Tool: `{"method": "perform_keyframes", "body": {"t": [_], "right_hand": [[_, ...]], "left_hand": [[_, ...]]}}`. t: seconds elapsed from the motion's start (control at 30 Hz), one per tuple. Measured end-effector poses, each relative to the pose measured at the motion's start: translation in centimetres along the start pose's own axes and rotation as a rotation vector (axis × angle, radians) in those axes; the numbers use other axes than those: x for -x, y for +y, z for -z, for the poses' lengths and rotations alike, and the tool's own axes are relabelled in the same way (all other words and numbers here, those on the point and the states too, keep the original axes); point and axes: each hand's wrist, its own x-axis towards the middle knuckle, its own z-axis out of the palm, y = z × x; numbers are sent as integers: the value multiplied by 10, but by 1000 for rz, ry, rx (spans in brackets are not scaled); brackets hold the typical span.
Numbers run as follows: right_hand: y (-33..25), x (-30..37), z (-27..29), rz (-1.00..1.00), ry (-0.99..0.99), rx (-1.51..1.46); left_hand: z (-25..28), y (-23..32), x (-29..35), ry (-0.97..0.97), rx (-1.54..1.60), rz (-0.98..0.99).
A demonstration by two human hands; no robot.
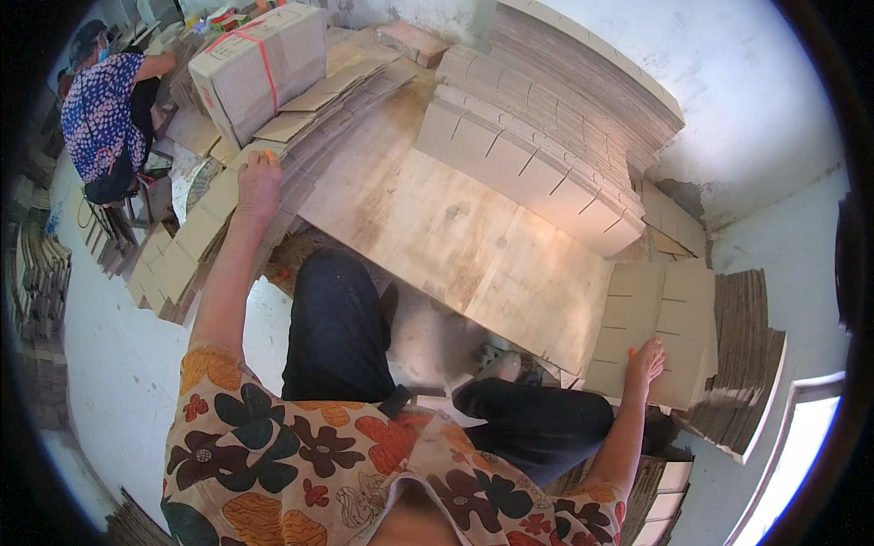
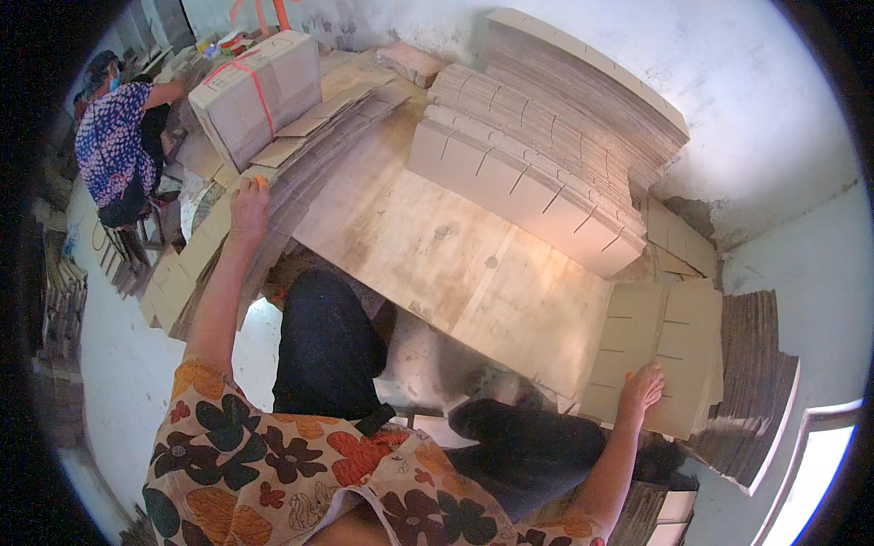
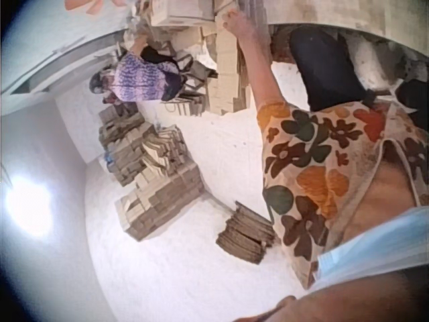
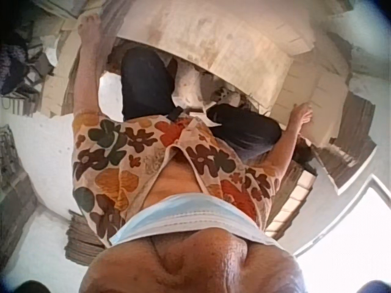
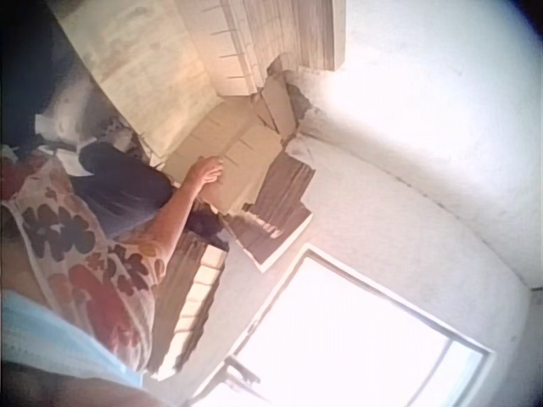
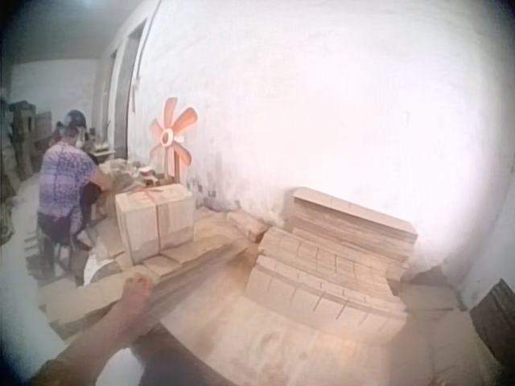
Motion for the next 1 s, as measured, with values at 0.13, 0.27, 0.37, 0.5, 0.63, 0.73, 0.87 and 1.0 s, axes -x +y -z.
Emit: {"method": "perform_keyframes", "body": {"t": [0.13,0.27,0.37,0.5,0.63,0.73,0.87,1.0], "right_hand": [[16,-5,-11,63,-3,4],[36,-19,-29,20,-6,56],[31,-16,-23,-33,-38,-30],[-12,5,19,-92,-64,-138],[0,-1,-5,-44,75,-154],[14,-10,-15,-57,78,-258],[19,-15,-1,-121,55,-434],[13,-3,21,-124,186,-423]], "left_hand": [[-3,-1,3,-62,-19,-47],[19,-3,-2,-305,200,-27],[31,-1,-7,-332,220,-19],[15,9,2,-159,230,-22],[30,54,-13,-25,271,-137],[50,83,-25,4,360,-215],[81,128,-42,117,564,-306],[107,183,-68,68,705,-380]]}}
